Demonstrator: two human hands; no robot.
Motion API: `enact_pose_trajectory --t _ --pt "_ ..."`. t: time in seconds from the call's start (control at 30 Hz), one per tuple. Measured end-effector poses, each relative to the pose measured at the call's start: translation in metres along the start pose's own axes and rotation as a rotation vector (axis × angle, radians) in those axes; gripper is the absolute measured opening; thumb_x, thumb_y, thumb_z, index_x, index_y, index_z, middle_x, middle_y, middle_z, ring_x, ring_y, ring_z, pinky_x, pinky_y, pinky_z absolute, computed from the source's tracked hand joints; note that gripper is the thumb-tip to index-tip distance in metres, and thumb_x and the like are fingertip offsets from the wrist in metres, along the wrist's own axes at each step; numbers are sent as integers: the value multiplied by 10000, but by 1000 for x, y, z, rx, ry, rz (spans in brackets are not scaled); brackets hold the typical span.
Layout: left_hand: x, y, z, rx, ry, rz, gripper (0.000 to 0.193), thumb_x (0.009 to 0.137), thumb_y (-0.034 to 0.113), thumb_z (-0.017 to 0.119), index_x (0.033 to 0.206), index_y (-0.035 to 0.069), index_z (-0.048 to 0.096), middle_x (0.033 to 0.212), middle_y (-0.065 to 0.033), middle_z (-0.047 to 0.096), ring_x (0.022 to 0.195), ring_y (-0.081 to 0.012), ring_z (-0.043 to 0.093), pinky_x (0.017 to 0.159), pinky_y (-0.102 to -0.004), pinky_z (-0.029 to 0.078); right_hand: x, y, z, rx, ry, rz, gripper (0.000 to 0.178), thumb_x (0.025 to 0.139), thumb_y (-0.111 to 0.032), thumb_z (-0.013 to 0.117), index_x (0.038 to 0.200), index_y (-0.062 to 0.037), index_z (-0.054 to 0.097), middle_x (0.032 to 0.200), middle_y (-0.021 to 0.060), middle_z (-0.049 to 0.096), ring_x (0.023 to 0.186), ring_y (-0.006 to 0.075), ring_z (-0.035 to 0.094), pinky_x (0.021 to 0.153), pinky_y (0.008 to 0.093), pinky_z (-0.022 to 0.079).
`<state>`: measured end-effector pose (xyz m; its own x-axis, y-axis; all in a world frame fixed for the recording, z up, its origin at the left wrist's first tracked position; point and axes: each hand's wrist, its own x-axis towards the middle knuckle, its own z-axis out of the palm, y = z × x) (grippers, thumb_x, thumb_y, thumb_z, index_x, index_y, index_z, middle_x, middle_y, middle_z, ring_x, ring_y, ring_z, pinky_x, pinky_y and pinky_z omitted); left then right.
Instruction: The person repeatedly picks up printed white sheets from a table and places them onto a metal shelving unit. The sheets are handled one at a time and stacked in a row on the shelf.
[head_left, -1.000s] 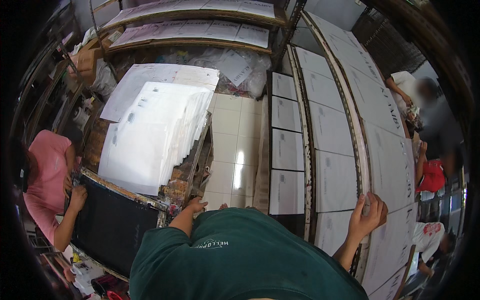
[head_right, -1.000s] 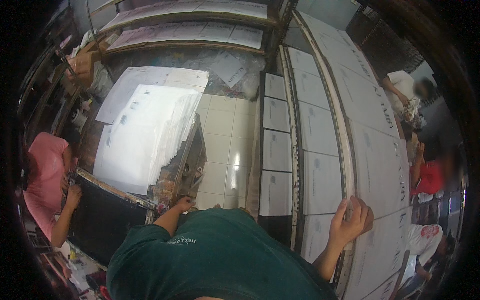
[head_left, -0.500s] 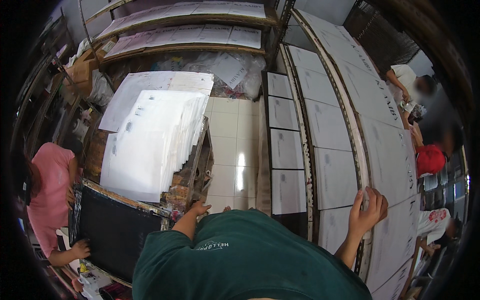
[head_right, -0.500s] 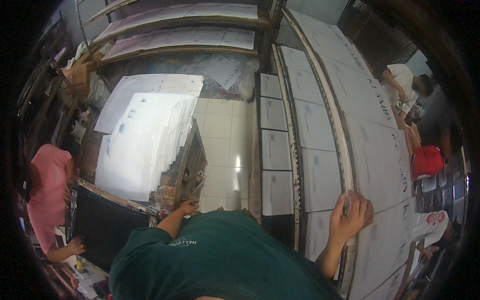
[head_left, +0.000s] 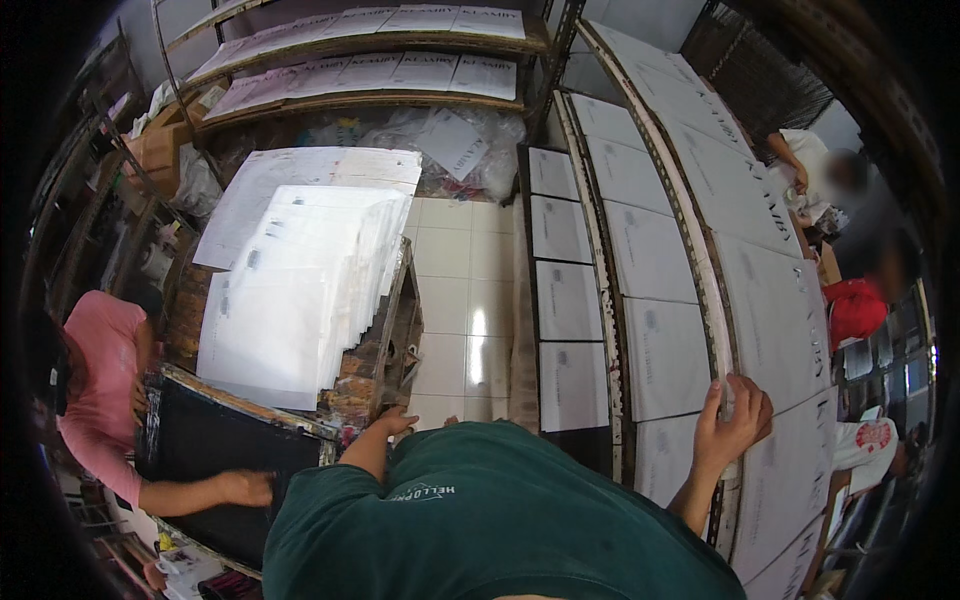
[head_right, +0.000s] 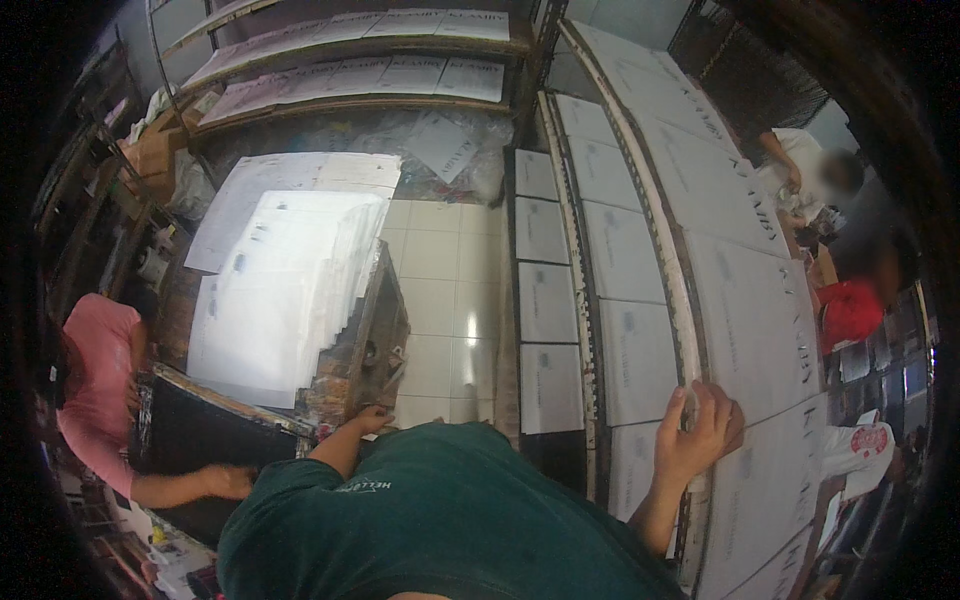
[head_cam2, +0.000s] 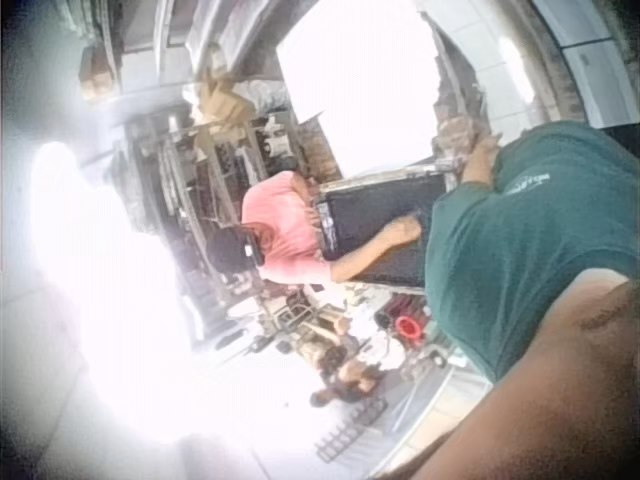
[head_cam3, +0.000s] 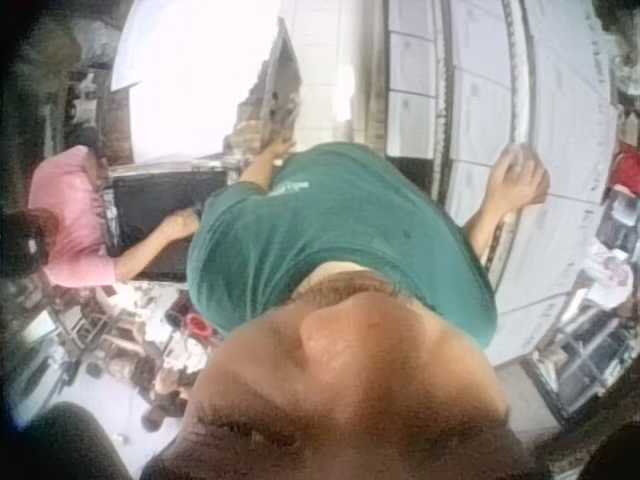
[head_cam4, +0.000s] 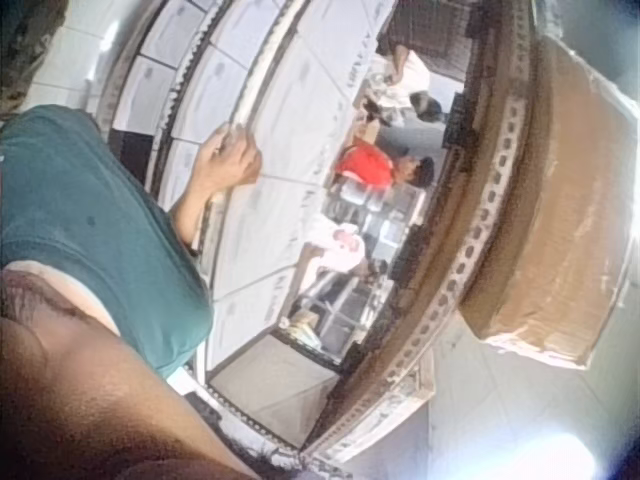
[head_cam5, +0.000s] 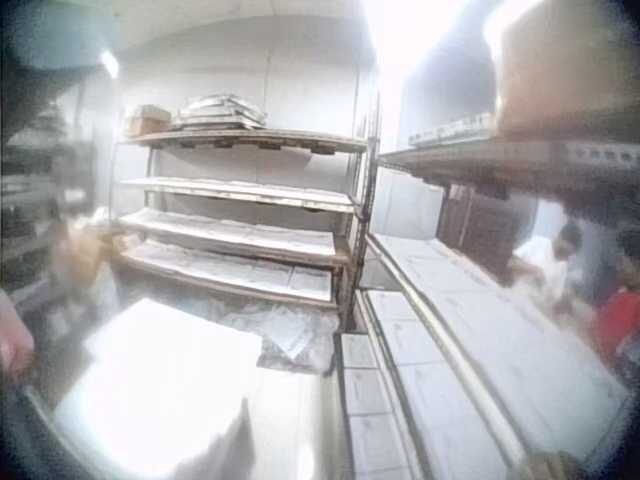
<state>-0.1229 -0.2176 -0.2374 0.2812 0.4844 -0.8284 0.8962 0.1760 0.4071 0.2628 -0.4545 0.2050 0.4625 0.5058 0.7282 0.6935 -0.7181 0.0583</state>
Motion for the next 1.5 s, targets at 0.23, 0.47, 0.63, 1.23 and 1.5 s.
enact_pose_trajectory --t 0.23,0.47,0.63,1.23,1.5 --pt "47 -32 17 -79 -64 32 720 765 456 645 1283 1 437 1356 -180 378 1189 -299 443 917 -373 426 -1 0 2 -27 7 -16 192 808 -247 609 951 -121 626 1029 29 597 1031 262 474 906 430 311" --pt "30 -1 10 -135 -52 64 809 744 530 624 1319 12 390 1387 -200 334 1271 -319 348 1031 -417 317 -1 -1 0 -19 -18 -7 196 803 -240 617 954 -115 627 1036 34 592 1031 269 473 904 436 317" --pt "42 -2 17 -98 -8 93 800 727 526 641 1295 7 424 1350 -206 386 1248 -326 379 1017 -415 336 -1 -1 4 -48 -12 -24 201 797 -245 622 952 -116 628 1043 38 588 1031 273 471 905 439 320" --pt "39 -12 23 -103 -54 -5 812 726 540 638 1308 20 414 1360 -179 388 1239 -314 398 1023 -403 331 2 -3 3 -75 12 -55 191 795 -244 620 943 -122 626 1034 22 589 1010 263 489 881 443 340" --pt "31 -11 18 -87 -32 13 798 746 509 636 1344 55 367 1394 -179 336 1266 -313 359 1034 -399 314 -1 1 6 -87 20 -80 205 798 -250 617 953 -117 622 1027 28 592 1006 267 495 880 438 342"
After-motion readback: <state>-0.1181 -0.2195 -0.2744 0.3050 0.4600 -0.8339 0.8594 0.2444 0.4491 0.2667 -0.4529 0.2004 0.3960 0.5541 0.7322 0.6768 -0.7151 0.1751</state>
